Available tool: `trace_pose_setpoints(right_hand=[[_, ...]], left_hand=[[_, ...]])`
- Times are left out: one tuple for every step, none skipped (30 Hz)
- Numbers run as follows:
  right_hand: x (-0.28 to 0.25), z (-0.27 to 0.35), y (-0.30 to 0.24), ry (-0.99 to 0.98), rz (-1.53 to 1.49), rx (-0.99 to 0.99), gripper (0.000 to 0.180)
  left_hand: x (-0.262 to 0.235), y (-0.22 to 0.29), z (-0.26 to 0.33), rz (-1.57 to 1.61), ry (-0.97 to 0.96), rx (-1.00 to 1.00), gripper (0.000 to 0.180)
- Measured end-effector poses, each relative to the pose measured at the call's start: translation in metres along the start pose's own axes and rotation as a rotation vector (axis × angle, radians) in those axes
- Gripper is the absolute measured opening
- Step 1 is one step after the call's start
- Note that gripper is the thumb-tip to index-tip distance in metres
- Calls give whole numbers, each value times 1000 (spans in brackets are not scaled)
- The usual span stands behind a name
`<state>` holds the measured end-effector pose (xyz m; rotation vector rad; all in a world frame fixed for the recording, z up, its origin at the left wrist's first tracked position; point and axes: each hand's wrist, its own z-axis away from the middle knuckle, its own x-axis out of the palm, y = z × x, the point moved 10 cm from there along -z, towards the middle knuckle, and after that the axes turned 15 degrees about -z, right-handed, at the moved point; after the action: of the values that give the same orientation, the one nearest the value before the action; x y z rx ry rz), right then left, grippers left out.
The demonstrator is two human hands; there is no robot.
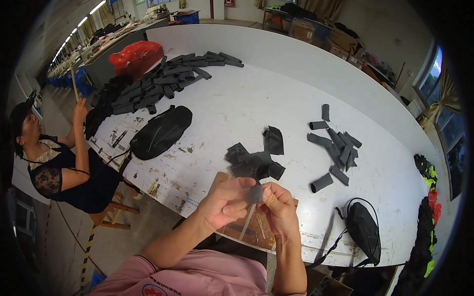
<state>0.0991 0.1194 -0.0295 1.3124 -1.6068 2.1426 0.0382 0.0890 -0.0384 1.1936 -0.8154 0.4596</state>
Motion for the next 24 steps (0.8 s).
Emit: trace_pose_setpoints(right_hand=[[-3,3,1,23,21,20,21],[-2,1,-1,21,25,14,21],[-3,-2,-2,36,73,32,21],[-4,-4,-3,52,121,49,21],[-2,-11,-6,33,148,49,21],[1,-15,-11,38,151,46,21],[13,-18,-18,-42,168,10,21],[24,-17,-23,-120,184,-20,21],[21,-17,-18,-95,239,33,20],[13,-15,-11,-89,240,38,20],[1,-13,3,-78,187,73,20],[-5,-9,16,-70,131,116,20],[-4,-6,17,-53,92,61,20],[-5,-7,16,-56,92,64,20],[-8,-7,14,-34,107,60,20],[-11,-8,12,-12,123,54,20],[-10,-13,8,-18,177,63,20],[-4,-17,4,-21,174,62,20],[7,-19,-3,-50,197,53,20],[17,-19,-9,-74,217,48,20],[22,-21,-13,-92,240,46,20],[18,-21,-6,-90,233,53,20],[4,-20,4,-51,208,85,20],[-9,-20,14,-15,181,115,20]], left_hand=[[-6,-1,5,-82,75,23,16],[-4,-1,4,-84,68,25,16],[-6,1,3,-69,105,42,16],[-8,4,2,-53,140,59,17],[-2,11,0,-28,98,74,18],[8,15,2,-26,92,71,18],[21,30,8,-187,94,175,18],[30,41,14,-345,100,277,18],[29,47,20,-559,171,348,17],[22,39,22,-554,173,343,17],[5,26,17,-415,176,296,17],[-11,16,14,-276,189,248,17],[-17,14,13,-247,162,251,17],[-16,15,11,-247,165,254,17],[-19,8,6,-130,183,173,15],[-20,2,2,-14,199,92,14],[-22,7,-3,-17,201,95,14],[-16,7,-10,157,110,66,14],[-8,8,-15,331,18,36,15],[-10,5,-13,332,25,33,15],[-13,1,-9,294,46,39,14],[-16,-3,-5,256,69,46,12],[-17,-8,-5,218,77,46,11],[-17,-10,-4,176,86,51,10]])
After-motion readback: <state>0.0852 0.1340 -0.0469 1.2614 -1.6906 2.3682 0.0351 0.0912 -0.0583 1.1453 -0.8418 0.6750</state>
